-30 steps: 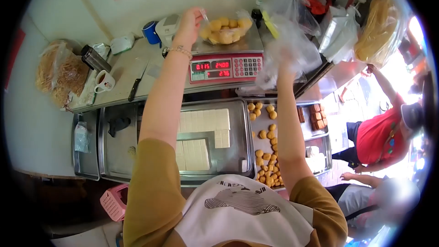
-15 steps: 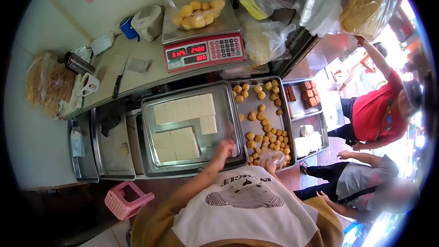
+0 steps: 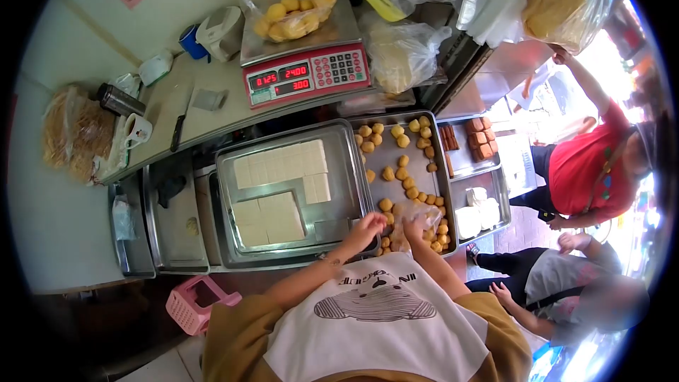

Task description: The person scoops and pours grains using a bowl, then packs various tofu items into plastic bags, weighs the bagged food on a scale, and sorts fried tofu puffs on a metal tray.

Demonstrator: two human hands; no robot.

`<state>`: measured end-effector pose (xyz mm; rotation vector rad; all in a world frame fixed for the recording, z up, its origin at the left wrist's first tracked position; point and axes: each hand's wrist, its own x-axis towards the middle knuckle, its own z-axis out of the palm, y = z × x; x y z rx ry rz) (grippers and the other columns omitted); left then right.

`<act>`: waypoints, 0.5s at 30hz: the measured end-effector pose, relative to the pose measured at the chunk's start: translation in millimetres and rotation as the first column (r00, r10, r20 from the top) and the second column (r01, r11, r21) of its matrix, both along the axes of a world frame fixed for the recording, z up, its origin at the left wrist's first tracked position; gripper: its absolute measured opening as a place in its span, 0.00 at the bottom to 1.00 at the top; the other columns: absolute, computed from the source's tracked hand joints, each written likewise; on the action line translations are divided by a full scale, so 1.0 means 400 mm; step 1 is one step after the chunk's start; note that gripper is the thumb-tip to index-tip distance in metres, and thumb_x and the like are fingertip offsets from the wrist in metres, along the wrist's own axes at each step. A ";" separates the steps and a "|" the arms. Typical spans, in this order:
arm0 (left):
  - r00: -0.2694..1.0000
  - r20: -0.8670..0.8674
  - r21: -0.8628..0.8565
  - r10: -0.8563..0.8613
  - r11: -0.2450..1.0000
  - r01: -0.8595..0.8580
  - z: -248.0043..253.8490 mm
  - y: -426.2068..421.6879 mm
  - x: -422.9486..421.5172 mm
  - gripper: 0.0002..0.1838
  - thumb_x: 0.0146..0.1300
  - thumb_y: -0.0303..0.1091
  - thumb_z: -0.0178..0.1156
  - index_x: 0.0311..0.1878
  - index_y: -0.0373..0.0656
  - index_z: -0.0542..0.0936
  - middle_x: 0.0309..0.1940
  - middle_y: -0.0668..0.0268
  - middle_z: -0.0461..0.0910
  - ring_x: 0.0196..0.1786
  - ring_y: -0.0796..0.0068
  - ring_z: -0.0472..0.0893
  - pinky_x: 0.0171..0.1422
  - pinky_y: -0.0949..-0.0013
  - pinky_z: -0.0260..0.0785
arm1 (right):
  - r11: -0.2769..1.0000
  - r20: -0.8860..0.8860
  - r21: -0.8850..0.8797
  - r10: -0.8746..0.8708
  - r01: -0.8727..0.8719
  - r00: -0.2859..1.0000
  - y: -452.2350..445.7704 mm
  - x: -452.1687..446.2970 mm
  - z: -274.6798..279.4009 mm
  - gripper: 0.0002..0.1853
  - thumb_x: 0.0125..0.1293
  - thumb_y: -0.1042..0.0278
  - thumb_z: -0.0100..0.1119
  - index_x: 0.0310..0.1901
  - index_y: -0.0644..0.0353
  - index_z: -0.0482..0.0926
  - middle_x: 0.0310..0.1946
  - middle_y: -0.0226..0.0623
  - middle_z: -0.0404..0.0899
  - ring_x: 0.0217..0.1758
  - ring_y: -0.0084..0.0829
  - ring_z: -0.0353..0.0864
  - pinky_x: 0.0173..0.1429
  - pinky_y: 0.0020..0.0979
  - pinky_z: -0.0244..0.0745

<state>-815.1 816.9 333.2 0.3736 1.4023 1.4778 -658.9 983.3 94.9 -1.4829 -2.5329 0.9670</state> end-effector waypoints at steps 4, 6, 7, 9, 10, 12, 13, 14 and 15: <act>0.648 -0.569 0.250 0.506 0.857 -0.450 0.198 0.033 -0.252 0.22 0.59 0.31 0.59 0.55 0.39 0.66 0.46 0.63 0.69 0.50 0.72 0.68 0.57 0.69 0.61 | 0.938 -0.039 -0.336 0.082 -0.090 0.996 0.091 -0.194 0.171 0.27 0.57 0.55 0.57 0.55 0.63 0.71 0.52 0.54 0.72 0.57 0.51 0.70 0.59 0.42 0.67; 0.269 -0.699 0.393 0.663 0.670 -0.629 0.326 0.057 -0.463 0.35 0.55 0.35 0.65 0.62 0.37 0.60 0.57 0.55 0.64 0.60 0.63 0.64 0.66 0.62 0.54 | 0.938 0.035 -0.226 0.278 -0.263 0.960 0.135 -0.234 0.190 0.25 0.59 0.55 0.56 0.54 0.64 0.73 0.48 0.54 0.76 0.53 0.51 0.74 0.56 0.42 0.69; 0.162 -0.678 0.440 0.717 0.573 -0.691 0.384 0.077 -0.568 0.42 0.51 0.39 0.69 0.64 0.32 0.56 0.59 0.51 0.62 0.63 0.59 0.62 0.68 0.61 0.52 | 0.913 0.070 -0.166 0.387 -0.371 0.920 0.166 -0.237 0.201 0.25 0.59 0.55 0.56 0.53 0.63 0.73 0.47 0.52 0.76 0.51 0.50 0.75 0.54 0.41 0.70; -0.077 -0.674 0.536 0.734 0.415 -0.735 0.485 0.125 -0.756 0.56 0.39 0.48 0.76 0.64 0.26 0.54 0.62 0.44 0.60 0.64 0.52 0.62 0.69 0.59 0.51 | 0.903 0.093 -0.093 0.428 -0.420 0.899 0.164 -0.257 0.352 0.21 0.60 0.58 0.55 0.51 0.62 0.75 0.40 0.51 0.79 0.43 0.48 0.79 0.49 0.39 0.73; -0.064 -0.700 0.489 0.712 0.412 -0.769 0.538 0.164 -0.804 0.58 0.38 0.51 0.75 0.64 0.25 0.54 0.61 0.43 0.62 0.63 0.51 0.65 0.69 0.58 0.52 | 0.908 0.024 -0.107 0.410 -0.406 0.912 0.149 -0.256 0.419 0.20 0.61 0.59 0.55 0.51 0.62 0.75 0.40 0.50 0.79 0.42 0.47 0.79 0.48 0.39 0.73; -0.032 -0.765 0.426 0.644 0.468 -0.774 0.592 0.236 -0.865 0.60 0.36 0.56 0.73 0.63 0.24 0.54 0.59 0.41 0.64 0.60 0.50 0.69 0.67 0.57 0.53 | 0.915 -0.108 -0.137 0.368 -0.380 0.924 0.130 -0.247 0.502 0.19 0.61 0.61 0.54 0.51 0.62 0.74 0.40 0.49 0.79 0.41 0.46 0.80 0.47 0.38 0.74; -0.019 -0.804 0.409 0.594 0.529 -0.743 0.598 0.270 -0.885 0.60 0.36 0.58 0.72 0.64 0.25 0.54 0.58 0.42 0.66 0.59 0.50 0.70 0.66 0.58 0.55 | 0.917 -0.128 -0.124 0.364 -0.378 0.923 0.115 -0.238 0.537 0.19 0.60 0.61 0.54 0.52 0.61 0.74 0.42 0.49 0.79 0.43 0.47 0.79 0.48 0.39 0.73; -0.010 -0.840 0.387 0.542 0.587 -0.711 0.605 0.304 -0.903 0.61 0.36 0.60 0.71 0.64 0.25 0.53 0.57 0.42 0.68 0.57 0.51 0.72 0.65 0.59 0.56 | 0.920 -0.146 -0.111 0.360 -0.377 0.922 0.099 -0.225 0.567 0.20 0.60 0.61 0.54 0.52 0.61 0.73 0.44 0.49 0.78 0.45 0.47 0.78 0.50 0.40 0.72; 0.011 -0.866 0.343 0.500 0.609 -0.715 0.589 0.343 -0.935 0.59 0.38 0.60 0.69 0.64 0.26 0.54 0.54 0.44 0.70 0.56 0.52 0.73 0.62 0.59 0.58 | 0.922 -0.162 -0.098 0.357 -0.375 0.920 0.085 -0.212 0.585 0.20 0.60 0.61 0.54 0.53 0.60 0.73 0.46 0.48 0.77 0.47 0.48 0.78 0.51 0.40 0.72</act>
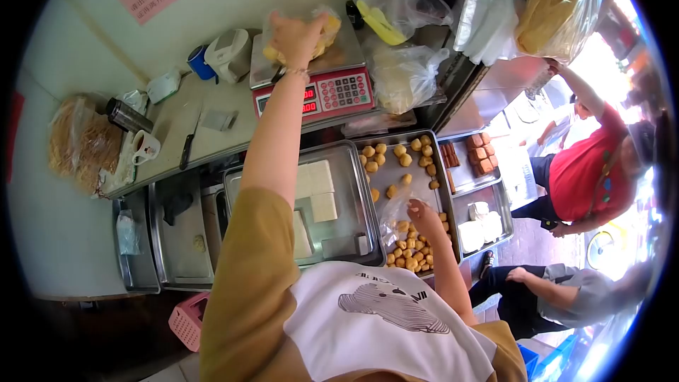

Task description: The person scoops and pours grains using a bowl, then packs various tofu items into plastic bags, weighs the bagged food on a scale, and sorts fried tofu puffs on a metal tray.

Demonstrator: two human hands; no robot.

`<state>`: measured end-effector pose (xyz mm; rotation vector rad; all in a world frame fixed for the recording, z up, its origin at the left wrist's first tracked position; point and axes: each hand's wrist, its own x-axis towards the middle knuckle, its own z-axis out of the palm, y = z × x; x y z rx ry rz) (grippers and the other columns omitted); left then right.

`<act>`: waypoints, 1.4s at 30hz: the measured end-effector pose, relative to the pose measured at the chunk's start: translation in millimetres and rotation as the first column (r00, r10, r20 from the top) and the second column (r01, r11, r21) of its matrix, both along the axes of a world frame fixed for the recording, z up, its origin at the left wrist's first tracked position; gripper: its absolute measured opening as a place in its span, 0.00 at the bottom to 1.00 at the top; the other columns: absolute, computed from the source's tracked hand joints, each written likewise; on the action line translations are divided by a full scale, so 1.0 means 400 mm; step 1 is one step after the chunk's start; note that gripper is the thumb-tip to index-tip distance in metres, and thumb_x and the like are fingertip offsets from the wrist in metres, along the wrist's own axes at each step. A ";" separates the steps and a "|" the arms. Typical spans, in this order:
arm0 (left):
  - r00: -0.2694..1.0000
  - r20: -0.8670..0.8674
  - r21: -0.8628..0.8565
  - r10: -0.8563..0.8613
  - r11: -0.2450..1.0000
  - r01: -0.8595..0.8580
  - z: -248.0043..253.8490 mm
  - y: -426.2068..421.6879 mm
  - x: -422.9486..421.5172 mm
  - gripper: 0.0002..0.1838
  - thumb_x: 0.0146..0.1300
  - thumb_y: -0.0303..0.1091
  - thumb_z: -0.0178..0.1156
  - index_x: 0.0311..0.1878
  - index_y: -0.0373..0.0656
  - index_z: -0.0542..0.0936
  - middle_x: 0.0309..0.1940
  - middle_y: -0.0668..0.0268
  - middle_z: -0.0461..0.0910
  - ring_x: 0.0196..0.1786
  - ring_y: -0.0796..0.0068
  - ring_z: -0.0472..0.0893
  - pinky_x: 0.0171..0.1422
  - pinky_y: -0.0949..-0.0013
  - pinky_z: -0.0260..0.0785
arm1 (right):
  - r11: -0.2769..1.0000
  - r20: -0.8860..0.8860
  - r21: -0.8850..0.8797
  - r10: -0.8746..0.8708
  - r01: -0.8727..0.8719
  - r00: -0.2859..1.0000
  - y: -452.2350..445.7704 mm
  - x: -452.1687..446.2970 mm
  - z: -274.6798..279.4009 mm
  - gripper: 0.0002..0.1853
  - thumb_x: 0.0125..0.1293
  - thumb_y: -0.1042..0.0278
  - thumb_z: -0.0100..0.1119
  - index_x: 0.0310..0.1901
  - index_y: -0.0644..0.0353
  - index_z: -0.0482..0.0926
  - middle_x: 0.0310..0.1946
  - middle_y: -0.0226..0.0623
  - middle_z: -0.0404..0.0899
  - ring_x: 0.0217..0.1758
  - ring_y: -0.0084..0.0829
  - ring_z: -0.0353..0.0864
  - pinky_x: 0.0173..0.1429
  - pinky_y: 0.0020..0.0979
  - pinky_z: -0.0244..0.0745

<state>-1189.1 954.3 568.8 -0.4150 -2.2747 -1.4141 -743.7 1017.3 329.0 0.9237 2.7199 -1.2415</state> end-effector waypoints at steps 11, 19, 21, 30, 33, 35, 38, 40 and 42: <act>0.714 0.019 0.572 -0.700 0.593 0.566 0.262 -0.017 0.089 0.13 0.61 0.27 0.51 0.48 0.36 0.65 0.32 0.60 0.76 0.41 0.67 0.78 0.48 0.68 0.69 | 0.984 -0.365 0.085 -0.113 0.154 0.924 -0.018 0.031 0.236 0.14 0.56 0.73 0.58 0.46 0.61 0.76 0.41 0.44 0.77 0.45 0.42 0.77 0.48 0.35 0.72; -0.224 0.251 0.831 -0.942 0.091 0.550 0.211 -0.162 0.483 0.10 0.65 0.32 0.50 0.47 0.40 0.69 0.38 0.62 0.75 0.43 0.65 0.77 0.55 0.63 0.68 | 0.909 -0.692 0.417 0.298 0.027 0.657 -0.004 -0.246 0.655 0.46 0.44 0.54 0.73 0.63 0.63 0.62 0.66 0.53 0.57 0.66 0.51 0.60 0.67 0.39 0.57; -0.441 0.275 0.893 -0.854 0.057 0.446 0.151 -0.189 0.570 0.10 0.65 0.32 0.51 0.48 0.41 0.69 0.36 0.63 0.74 0.42 0.67 0.76 0.52 0.65 0.69 | 0.966 -0.619 0.164 0.259 -0.201 0.742 -0.020 -0.254 0.546 0.36 0.52 0.51 0.68 0.58 0.64 0.68 0.54 0.48 0.71 0.56 0.41 0.71 0.60 0.34 0.65; -0.189 0.634 0.592 -0.750 0.313 0.742 -0.093 -0.408 0.685 0.22 0.65 0.37 0.52 0.60 0.42 0.64 0.55 0.60 0.70 0.58 0.66 0.71 0.66 0.61 0.57 | 0.510 -0.230 -0.819 0.125 -0.261 0.965 -0.202 -0.011 0.333 0.17 0.70 0.52 0.48 0.35 0.59 0.74 0.27 0.24 0.72 0.29 0.17 0.68 0.33 0.21 0.65; 0.351 0.545 0.115 -0.761 0.483 0.868 -0.211 -0.480 0.773 0.27 0.67 0.39 0.51 0.65 0.38 0.59 0.59 0.59 0.68 0.61 0.64 0.69 0.69 0.62 0.53 | 0.565 -0.177 -0.766 0.275 -0.308 0.945 -0.218 0.015 0.343 0.17 0.70 0.52 0.46 0.42 0.59 0.73 0.29 0.25 0.71 0.31 0.18 0.70 0.35 0.23 0.68; 0.279 0.543 0.169 -0.792 0.428 0.888 -0.253 -0.493 0.837 0.28 0.68 0.40 0.51 0.66 0.35 0.59 0.59 0.57 0.69 0.61 0.63 0.69 0.69 0.62 0.54 | 0.609 -0.150 -0.718 0.339 -0.338 0.929 -0.231 0.034 0.324 0.18 0.70 0.51 0.46 0.47 0.60 0.72 0.31 0.26 0.71 0.33 0.19 0.72 0.37 0.24 0.71; 0.071 0.530 0.530 -0.845 0.396 0.749 -0.254 -0.461 0.921 0.24 0.69 0.40 0.50 0.62 0.34 0.65 0.58 0.54 0.70 0.60 0.63 0.71 0.67 0.62 0.59 | 0.566 -0.099 -0.774 0.335 -0.284 0.937 -0.248 0.039 0.387 0.16 0.72 0.57 0.44 0.49 0.61 0.71 0.35 0.29 0.70 0.42 0.20 0.70 0.46 0.23 0.68; 0.221 0.436 0.598 -0.873 0.464 0.653 -0.283 -0.455 0.949 0.22 0.69 0.40 0.49 0.59 0.34 0.68 0.58 0.53 0.70 0.58 0.65 0.72 0.64 0.63 0.63 | 0.522 -0.146 -0.816 0.228 -0.248 0.963 -0.270 0.049 0.412 0.16 0.72 0.58 0.44 0.50 0.62 0.71 0.38 0.30 0.70 0.44 0.22 0.70 0.49 0.25 0.68; 0.258 0.440 0.761 -0.860 0.510 0.402 -0.306 -0.461 0.956 0.16 0.70 0.41 0.46 0.47 0.38 0.75 0.56 0.52 0.72 0.57 0.64 0.73 0.63 0.64 0.63 | 0.567 -0.234 -0.768 0.183 -0.297 0.955 -0.287 0.055 0.368 0.15 0.71 0.61 0.45 0.51 0.62 0.71 0.42 0.32 0.71 0.47 0.24 0.71 0.52 0.27 0.68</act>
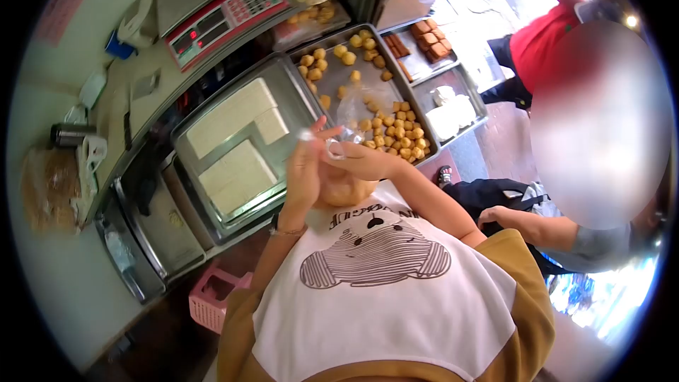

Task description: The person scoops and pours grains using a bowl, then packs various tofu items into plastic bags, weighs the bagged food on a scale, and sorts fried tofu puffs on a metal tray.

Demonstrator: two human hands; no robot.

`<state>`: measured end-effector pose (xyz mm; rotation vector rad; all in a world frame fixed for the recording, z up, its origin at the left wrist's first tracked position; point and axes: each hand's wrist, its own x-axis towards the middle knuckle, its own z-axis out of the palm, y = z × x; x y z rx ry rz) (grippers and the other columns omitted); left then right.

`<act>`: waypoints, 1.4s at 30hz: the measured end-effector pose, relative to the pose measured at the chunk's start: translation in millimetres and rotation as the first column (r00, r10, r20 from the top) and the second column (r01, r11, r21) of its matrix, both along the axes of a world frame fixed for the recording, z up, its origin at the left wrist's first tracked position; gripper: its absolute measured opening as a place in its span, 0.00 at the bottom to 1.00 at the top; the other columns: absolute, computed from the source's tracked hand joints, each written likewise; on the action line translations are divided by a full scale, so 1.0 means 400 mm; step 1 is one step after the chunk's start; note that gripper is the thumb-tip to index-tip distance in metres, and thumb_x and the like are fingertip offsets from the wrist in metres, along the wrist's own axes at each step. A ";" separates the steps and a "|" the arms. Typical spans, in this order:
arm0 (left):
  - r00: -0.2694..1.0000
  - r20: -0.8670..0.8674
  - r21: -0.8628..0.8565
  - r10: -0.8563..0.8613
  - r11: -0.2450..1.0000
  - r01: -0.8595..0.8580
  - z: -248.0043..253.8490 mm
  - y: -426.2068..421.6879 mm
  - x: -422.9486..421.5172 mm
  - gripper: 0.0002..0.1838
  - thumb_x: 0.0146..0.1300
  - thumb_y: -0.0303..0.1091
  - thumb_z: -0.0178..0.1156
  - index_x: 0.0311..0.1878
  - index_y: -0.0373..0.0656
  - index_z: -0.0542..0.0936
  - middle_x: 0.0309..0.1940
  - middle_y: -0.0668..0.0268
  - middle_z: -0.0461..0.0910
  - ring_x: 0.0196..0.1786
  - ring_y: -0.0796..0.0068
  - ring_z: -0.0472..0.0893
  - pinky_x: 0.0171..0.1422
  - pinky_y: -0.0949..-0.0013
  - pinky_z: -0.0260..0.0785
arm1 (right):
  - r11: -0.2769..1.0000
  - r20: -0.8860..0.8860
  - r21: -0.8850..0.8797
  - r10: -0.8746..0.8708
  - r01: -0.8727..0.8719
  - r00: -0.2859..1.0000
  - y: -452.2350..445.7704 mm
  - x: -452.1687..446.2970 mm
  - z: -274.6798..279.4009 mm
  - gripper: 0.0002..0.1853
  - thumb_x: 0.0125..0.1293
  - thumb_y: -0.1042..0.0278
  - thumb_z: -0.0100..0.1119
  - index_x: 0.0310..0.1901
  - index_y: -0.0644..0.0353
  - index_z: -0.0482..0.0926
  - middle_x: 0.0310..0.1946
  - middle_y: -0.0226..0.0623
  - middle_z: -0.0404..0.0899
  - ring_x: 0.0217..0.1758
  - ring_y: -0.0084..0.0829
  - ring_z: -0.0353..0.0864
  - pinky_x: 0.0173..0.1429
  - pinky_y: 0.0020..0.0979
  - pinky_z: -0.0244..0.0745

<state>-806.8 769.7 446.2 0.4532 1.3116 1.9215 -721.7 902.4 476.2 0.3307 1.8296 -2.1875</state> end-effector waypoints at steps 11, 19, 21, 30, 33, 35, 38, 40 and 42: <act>0.916 0.398 0.276 -0.047 0.959 -0.070 -0.098 0.002 -0.107 0.17 0.72 0.38 0.42 0.23 0.52 0.56 0.13 0.77 0.46 0.17 0.86 0.48 0.32 0.79 0.57 | 0.466 -0.767 0.277 -0.419 0.840 0.486 -0.137 0.007 -0.174 0.08 0.54 0.78 0.52 0.37 0.63 0.70 0.33 0.42 0.70 0.40 0.41 0.70 0.44 0.37 0.68; 0.950 0.252 -0.274 -0.183 0.928 0.251 -0.072 0.022 -0.059 0.20 0.63 0.46 0.43 0.48 0.41 0.74 0.47 0.62 0.75 0.52 0.68 0.74 0.56 0.65 0.64 | 0.648 -0.286 0.606 -0.364 0.461 0.886 -0.091 0.001 -0.106 0.08 0.55 0.70 0.53 0.36 0.62 0.72 0.27 0.46 0.78 0.35 0.47 0.77 0.44 0.39 0.69; 0.854 0.420 -0.133 -0.308 0.910 0.393 -0.079 0.016 -0.087 0.17 0.61 0.40 0.46 0.47 0.42 0.74 0.45 0.62 0.76 0.50 0.67 0.75 0.55 0.63 0.66 | 0.505 -0.332 0.740 -0.298 0.443 0.895 -0.089 -0.014 -0.159 0.10 0.52 0.67 0.57 0.35 0.60 0.74 0.21 0.42 0.78 0.30 0.48 0.77 0.43 0.42 0.69; 0.888 0.423 -0.270 -0.182 0.910 0.315 -0.159 0.044 -0.040 0.12 0.62 0.36 0.48 0.46 0.44 0.74 0.45 0.62 0.76 0.48 0.70 0.76 0.50 0.66 0.69 | 0.594 -0.231 0.676 -0.390 0.435 0.891 -0.108 -0.014 -0.205 0.22 0.55 0.64 0.58 0.50 0.61 0.66 0.27 0.47 0.79 0.35 0.52 0.78 0.42 0.46 0.70; 0.910 0.395 -0.324 -0.124 0.908 0.265 -0.186 0.003 -0.036 0.11 0.63 0.35 0.48 0.45 0.44 0.74 0.45 0.62 0.76 0.48 0.71 0.76 0.49 0.68 0.69 | 0.652 -0.206 0.704 -0.190 0.280 0.960 -0.080 -0.003 -0.225 0.33 0.45 0.61 0.68 0.53 0.56 0.63 0.29 0.48 0.79 0.39 0.52 0.78 0.40 0.45 0.71; 0.916 0.390 -0.352 -0.091 0.905 0.239 -0.199 -0.018 -0.048 0.11 0.63 0.34 0.49 0.45 0.44 0.74 0.45 0.62 0.76 0.47 0.71 0.76 0.48 0.68 0.70 | 0.712 -0.096 0.669 -0.200 0.212 0.975 -0.083 -0.033 -0.268 0.36 0.40 0.61 0.70 0.53 0.55 0.65 0.29 0.49 0.78 0.37 0.50 0.79 0.39 0.45 0.71; 0.936 0.352 -0.400 -0.002 0.904 0.152 -0.207 -0.036 -0.050 0.10 0.63 0.34 0.49 0.45 0.44 0.74 0.45 0.62 0.76 0.47 0.72 0.76 0.47 0.69 0.70 | 0.709 -0.093 0.621 -0.355 0.333 0.930 -0.086 -0.028 -0.242 0.34 0.42 0.63 0.69 0.53 0.54 0.65 0.29 0.49 0.78 0.35 0.49 0.79 0.37 0.44 0.71; 0.953 0.268 -0.377 0.144 0.926 -0.034 -0.193 -0.033 -0.019 0.08 0.64 0.30 0.49 0.45 0.44 0.74 0.45 0.64 0.77 0.38 0.79 0.75 0.40 0.77 0.68 | 0.707 -0.057 0.541 -0.511 0.457 0.858 -0.088 -0.049 -0.269 0.23 0.50 0.69 0.58 0.51 0.55 0.68 0.30 0.50 0.78 0.38 0.50 0.79 0.39 0.44 0.72; 0.983 0.152 -0.274 0.102 0.960 -0.057 -0.215 -0.040 -0.014 0.11 0.63 0.28 0.50 0.47 0.42 0.74 0.44 0.65 0.76 0.34 0.82 0.71 0.37 0.78 0.66 | 0.696 -0.028 0.508 -0.576 0.508 0.817 -0.084 -0.056 -0.281 0.19 0.54 0.72 0.54 0.50 0.56 0.69 0.31 0.51 0.79 0.40 0.49 0.79 0.40 0.44 0.72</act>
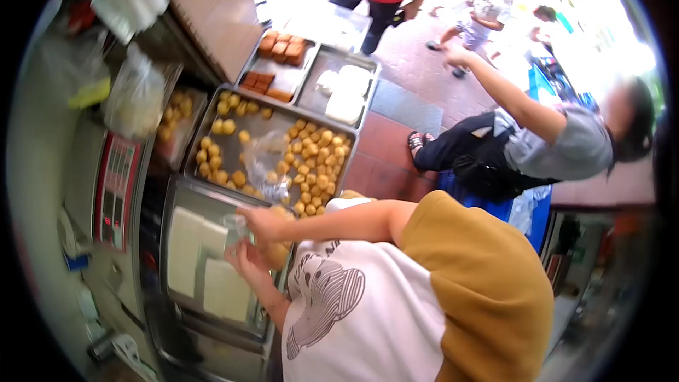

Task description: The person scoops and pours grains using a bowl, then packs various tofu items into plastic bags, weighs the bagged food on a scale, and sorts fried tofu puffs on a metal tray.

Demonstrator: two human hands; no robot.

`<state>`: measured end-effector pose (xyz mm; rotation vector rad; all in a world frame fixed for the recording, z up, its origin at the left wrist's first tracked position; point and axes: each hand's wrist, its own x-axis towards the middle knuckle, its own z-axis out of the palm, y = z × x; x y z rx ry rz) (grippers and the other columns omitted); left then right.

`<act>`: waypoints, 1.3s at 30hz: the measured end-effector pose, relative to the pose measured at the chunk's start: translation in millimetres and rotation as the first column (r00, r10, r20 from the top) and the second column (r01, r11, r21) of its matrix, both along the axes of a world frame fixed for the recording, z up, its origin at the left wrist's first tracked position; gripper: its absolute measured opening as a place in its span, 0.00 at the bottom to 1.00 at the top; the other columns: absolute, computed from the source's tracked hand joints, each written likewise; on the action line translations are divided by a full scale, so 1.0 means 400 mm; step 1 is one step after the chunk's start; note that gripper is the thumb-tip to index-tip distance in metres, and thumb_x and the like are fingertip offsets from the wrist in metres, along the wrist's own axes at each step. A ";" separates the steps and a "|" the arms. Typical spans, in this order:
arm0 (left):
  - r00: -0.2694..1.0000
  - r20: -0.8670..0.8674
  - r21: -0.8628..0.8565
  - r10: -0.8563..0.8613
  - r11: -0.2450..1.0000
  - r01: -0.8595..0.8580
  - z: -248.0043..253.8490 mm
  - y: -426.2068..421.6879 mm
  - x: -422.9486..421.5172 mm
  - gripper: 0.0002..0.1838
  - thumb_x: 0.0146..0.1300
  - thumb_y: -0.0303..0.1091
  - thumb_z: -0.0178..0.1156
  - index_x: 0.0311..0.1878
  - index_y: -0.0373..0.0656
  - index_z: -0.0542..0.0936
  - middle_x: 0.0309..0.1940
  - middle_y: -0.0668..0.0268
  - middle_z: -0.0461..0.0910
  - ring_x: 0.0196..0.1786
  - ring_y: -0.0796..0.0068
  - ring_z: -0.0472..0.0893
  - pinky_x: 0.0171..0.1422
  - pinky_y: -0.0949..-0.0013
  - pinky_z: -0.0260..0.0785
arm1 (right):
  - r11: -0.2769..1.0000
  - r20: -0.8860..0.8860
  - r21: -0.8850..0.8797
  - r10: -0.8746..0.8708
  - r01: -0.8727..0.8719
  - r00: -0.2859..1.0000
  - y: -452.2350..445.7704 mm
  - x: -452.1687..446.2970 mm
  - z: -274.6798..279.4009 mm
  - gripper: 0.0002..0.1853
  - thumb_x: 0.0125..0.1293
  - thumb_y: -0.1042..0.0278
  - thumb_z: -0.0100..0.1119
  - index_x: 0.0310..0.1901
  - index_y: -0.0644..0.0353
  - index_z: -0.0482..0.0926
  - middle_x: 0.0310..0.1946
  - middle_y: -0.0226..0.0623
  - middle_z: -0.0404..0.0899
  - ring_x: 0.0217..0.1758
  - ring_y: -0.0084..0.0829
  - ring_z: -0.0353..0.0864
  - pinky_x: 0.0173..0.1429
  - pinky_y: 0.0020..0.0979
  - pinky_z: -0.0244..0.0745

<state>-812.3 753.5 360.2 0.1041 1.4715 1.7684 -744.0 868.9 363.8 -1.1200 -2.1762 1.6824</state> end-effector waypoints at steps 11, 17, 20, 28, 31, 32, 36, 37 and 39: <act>0.984 -0.177 0.181 0.009 0.983 0.023 0.081 0.058 0.025 0.22 0.65 0.28 0.51 0.61 0.34 0.66 0.55 0.63 0.70 0.58 0.75 0.69 0.62 0.73 0.60 | 0.821 0.008 0.518 0.275 -0.239 0.961 0.029 -0.022 0.078 0.24 0.50 0.73 0.58 0.49 0.61 0.60 0.18 0.41 0.77 0.24 0.48 0.76 0.43 0.38 0.68; 0.969 -0.102 0.215 0.227 0.956 -0.201 0.062 0.053 0.008 0.14 0.71 0.33 0.46 0.52 0.36 0.73 0.37 0.69 0.76 0.32 0.87 0.67 0.38 0.82 0.61 | 0.816 0.041 0.466 0.367 -0.343 0.929 0.038 -0.035 0.086 0.18 0.53 0.66 0.61 0.42 0.61 0.67 0.21 0.40 0.78 0.26 0.44 0.77 0.43 0.35 0.69; 0.974 0.122 0.366 0.192 0.903 -0.224 0.073 0.044 -0.018 0.10 0.71 0.33 0.45 0.45 0.38 0.73 0.30 0.71 0.73 0.29 0.88 0.65 0.35 0.82 0.60 | 0.912 -0.177 -0.115 0.372 -0.394 0.911 0.094 -0.029 0.109 0.11 0.55 0.62 0.59 0.29 0.63 0.76 0.19 0.32 0.74 0.22 0.28 0.73 0.37 0.28 0.68; 0.888 -0.459 0.087 0.015 0.996 0.028 0.090 0.038 -0.043 0.08 0.71 0.33 0.44 0.40 0.40 0.70 0.24 0.72 0.68 0.28 0.84 0.67 0.33 0.79 0.63 | 0.619 -0.220 -0.613 0.462 -0.490 0.859 0.175 -0.058 0.159 0.12 0.54 0.59 0.64 0.28 0.62 0.82 0.21 0.25 0.75 0.27 0.17 0.68 0.36 0.20 0.61; 0.778 -0.607 -0.078 -0.159 0.987 0.141 0.134 0.025 -0.046 0.07 0.71 0.31 0.43 0.39 0.40 0.70 0.32 0.68 0.70 0.30 0.82 0.67 0.36 0.79 0.63 | 0.627 -0.181 -0.473 0.619 -0.620 0.764 0.175 -0.067 0.173 0.12 0.52 0.61 0.66 0.27 0.62 0.81 0.19 0.24 0.74 0.25 0.18 0.69 0.36 0.20 0.62; 0.701 -0.706 -0.042 -0.095 0.995 0.093 0.131 0.029 -0.049 0.07 0.70 0.31 0.43 0.39 0.39 0.70 0.35 0.67 0.69 0.31 0.82 0.67 0.37 0.79 0.63 | 0.641 -0.137 -0.429 0.650 -0.636 0.747 0.178 -0.073 0.170 0.11 0.52 0.61 0.66 0.26 0.62 0.81 0.18 0.24 0.74 0.24 0.18 0.69 0.35 0.20 0.62; 0.684 -0.727 0.082 0.050 0.997 0.015 0.147 0.034 -0.046 0.06 0.68 0.27 0.45 0.39 0.38 0.71 0.41 0.63 0.68 0.39 0.78 0.68 0.42 0.76 0.63 | 0.838 -0.046 0.004 0.545 -0.546 0.837 0.142 -0.077 0.200 0.09 0.51 0.66 0.64 0.30 0.61 0.77 0.15 0.27 0.74 0.20 0.22 0.70 0.38 0.25 0.61; 0.762 -0.645 0.099 0.054 0.995 0.013 0.156 0.030 -0.040 0.05 0.67 0.27 0.46 0.38 0.38 0.71 0.41 0.62 0.67 0.41 0.76 0.69 0.44 0.75 0.64 | 0.870 -0.072 0.178 0.477 -0.460 0.876 0.126 -0.075 0.205 0.09 0.51 0.67 0.63 0.33 0.59 0.76 0.16 0.29 0.75 0.21 0.27 0.71 0.40 0.27 0.59; 0.685 -0.728 0.042 0.020 0.999 0.015 0.165 0.035 -0.036 0.05 0.66 0.26 0.47 0.37 0.38 0.73 0.42 0.63 0.65 0.42 0.74 0.69 0.45 0.74 0.64 | 0.838 -0.163 0.493 0.351 -0.231 0.922 0.101 -0.072 0.204 0.12 0.50 0.68 0.62 0.38 0.55 0.74 0.18 0.34 0.77 0.23 0.36 0.73 0.45 0.31 0.56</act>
